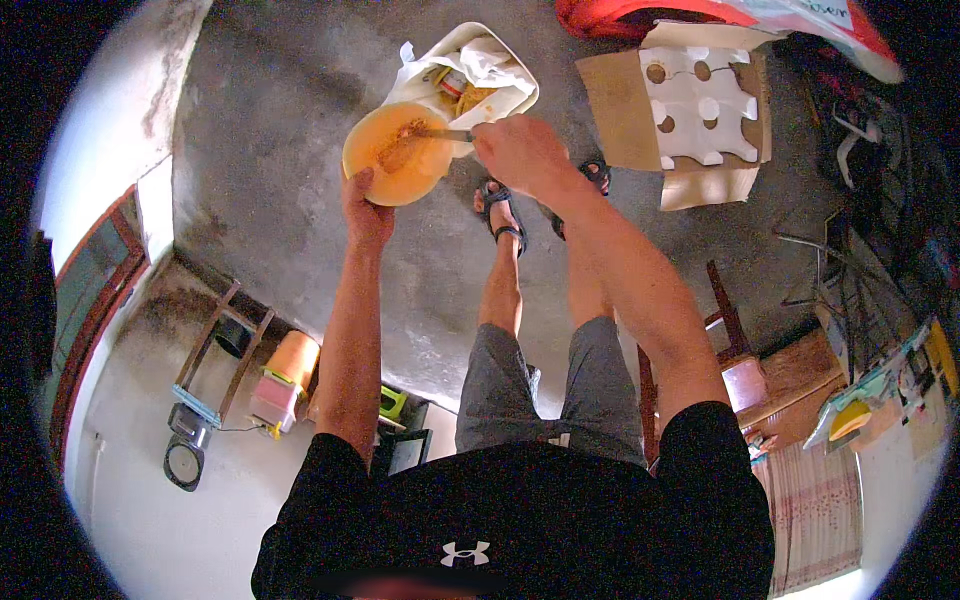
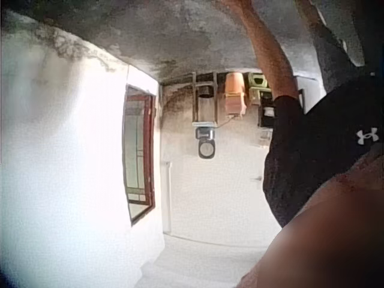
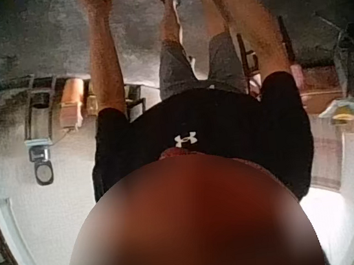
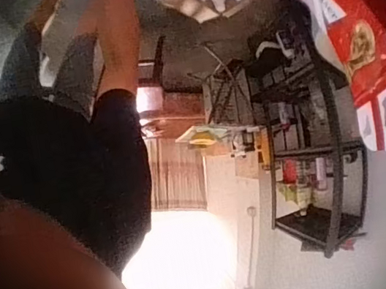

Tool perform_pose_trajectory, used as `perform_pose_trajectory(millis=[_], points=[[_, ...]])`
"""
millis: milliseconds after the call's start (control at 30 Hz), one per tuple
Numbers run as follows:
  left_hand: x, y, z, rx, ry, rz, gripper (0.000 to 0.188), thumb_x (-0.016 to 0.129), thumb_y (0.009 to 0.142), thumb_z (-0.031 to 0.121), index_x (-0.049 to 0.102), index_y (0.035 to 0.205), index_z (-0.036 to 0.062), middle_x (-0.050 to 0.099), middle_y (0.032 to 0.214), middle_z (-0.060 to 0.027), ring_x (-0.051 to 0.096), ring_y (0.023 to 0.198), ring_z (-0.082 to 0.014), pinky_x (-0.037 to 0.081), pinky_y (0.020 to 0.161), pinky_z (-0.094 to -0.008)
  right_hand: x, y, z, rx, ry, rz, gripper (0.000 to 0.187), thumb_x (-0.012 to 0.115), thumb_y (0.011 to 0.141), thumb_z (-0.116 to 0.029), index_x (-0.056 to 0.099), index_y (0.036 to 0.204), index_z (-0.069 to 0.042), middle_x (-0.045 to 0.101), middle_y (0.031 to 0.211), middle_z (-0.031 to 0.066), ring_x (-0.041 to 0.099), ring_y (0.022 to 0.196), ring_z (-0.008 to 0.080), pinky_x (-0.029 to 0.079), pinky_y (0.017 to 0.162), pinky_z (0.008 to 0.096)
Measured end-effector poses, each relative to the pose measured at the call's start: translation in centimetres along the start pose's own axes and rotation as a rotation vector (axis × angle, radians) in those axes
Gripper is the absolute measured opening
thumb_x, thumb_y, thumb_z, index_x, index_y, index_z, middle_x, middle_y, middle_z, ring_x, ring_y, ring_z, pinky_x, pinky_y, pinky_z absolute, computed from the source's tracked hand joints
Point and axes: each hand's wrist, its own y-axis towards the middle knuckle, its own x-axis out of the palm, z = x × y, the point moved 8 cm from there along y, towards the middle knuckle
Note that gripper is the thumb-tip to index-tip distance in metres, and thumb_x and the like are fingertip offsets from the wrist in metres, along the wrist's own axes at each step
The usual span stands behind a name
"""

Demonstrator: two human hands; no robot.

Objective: Peeling and removing seeds from a melon, wrapping it in plastic wrap, and storing it in the refrigerator.

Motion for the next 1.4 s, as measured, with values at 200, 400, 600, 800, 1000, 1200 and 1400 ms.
perform_pose_trajectory(millis=[200, 400, 600, 800, 1000, 1200, 1400], points=[[-2.4, 0.6, -0.4, -0.020, -0.023, -0.006, 0.069, 0.059, 0.074, 0.019, 0.035, 0.137, 0.0030, 0.048, 0.131, -0.0153, 0.048, 0.123, -0.0296, 0.041, 0.104, -0.0416, 0.4, -1.4, -3.7, -0.153, 0.291, -0.033, 0.023, 0.057, 0.085, -0.027, 0.069, 0.094, -0.011, 0.066, 0.078, 0.0176, 0.064, 0.073, 0.0362, 0.052, 0.067, 0.0463], [-0.4, -0.1, -0.2, -0.016, -0.009, -0.058, 0.071, 0.061, 0.074, 0.023, 0.035, 0.137, 0.0027, 0.047, 0.131, -0.0157, 0.048, 0.123, -0.0296, 0.041, 0.104, -0.0418, -1.6, -0.7, -1.6, -0.025, 0.044, 0.001, 0.022, 0.055, 0.085, -0.027, 0.069, 0.091, -0.011, 0.066, 0.076, 0.0160, 0.065, 0.074, 0.0353, 0.052, 0.069, 0.0469], [0.2, -0.1, 0.4, 0.000, 0.015, -0.103, 0.075, 0.063, 0.073, 0.024, 0.033, 0.139, 0.0042, 0.046, 0.133, -0.0138, 0.046, 0.126, -0.0293, 0.040, 0.105, -0.0417, -1.2, -1.1, -2.5, -0.034, 0.034, -0.057, 0.021, 0.054, 0.085, -0.026, 0.068, 0.088, -0.011, 0.066, 0.077, 0.0154, 0.065, 0.074, 0.0355, 0.052, 0.069, 0.0480], [0.4, -0.6, 1.4, 0.055, 0.085, -0.113, 0.079, 0.065, 0.070, 0.022, 0.033, 0.141, 0.0045, 0.045, 0.136, -0.0126, 0.044, 0.128, -0.0289, 0.037, 0.107, -0.0420, -2.4, -1.7, -4.4, -0.117, 0.028, -0.052, 0.021, 0.053, 0.084, -0.025, 0.068, 0.085, -0.010, 0.065, 0.077, 0.0161, 0.065, 0.073, 0.0361, 0.053, 0.068, 0.0483], [1.5, -0.8, 2.3, 0.127, 0.197, -0.141, 0.080, 0.066, 0.070, 0.023, 0.034, 0.141, 0.0044, 0.045, 0.135, -0.0115, 0.044, 0.127, -0.0272, 0.037, 0.107, -0.0410, -2.7, -1.6, -3.2, -0.031, -0.086, -0.086, 0.021, 0.052, 0.085, -0.025, 0.067, 0.083, -0.010, 0.065, 0.075, 0.0160, 0.065, 0.071, 0.0357, 0.053, 0.066, 0.0481], [1.8, -1.2, 2.7, 0.139, 0.148, -0.153, 0.080, 0.067, 0.071, 0.024, 0.033, 0.141, 0.0035, 0.045, 0.135, -0.0123, 0.045, 0.126, -0.0271, 0.037, 0.106, -0.0401, -3.1, -3.0, -6.4, -0.134, 0.051, -0.062, 0.019, 0.056, 0.083, -0.023, 0.066, 0.079, -0.007, 0.065, 0.073, 0.0146, 0.066, 0.070, 0.0348, 0.055, 0.065, 0.0475], [1.0, -1.5, 2.8, 0.117, 0.111, -0.156, 0.081, 0.067, 0.071, 0.025, 0.032, 0.141, 0.0028, 0.045, 0.136, -0.0134, 0.044, 0.127, -0.0283, 0.037, 0.106, -0.0411, -4.6, -2.9, -5.4, -0.107, -0.217, 0.052, 0.018, 0.060, 0.079, -0.023, 0.066, 0.076, -0.006, 0.066, 0.071, 0.0142, 0.067, 0.069, 0.0329, 0.055, 0.061, 0.0440]])
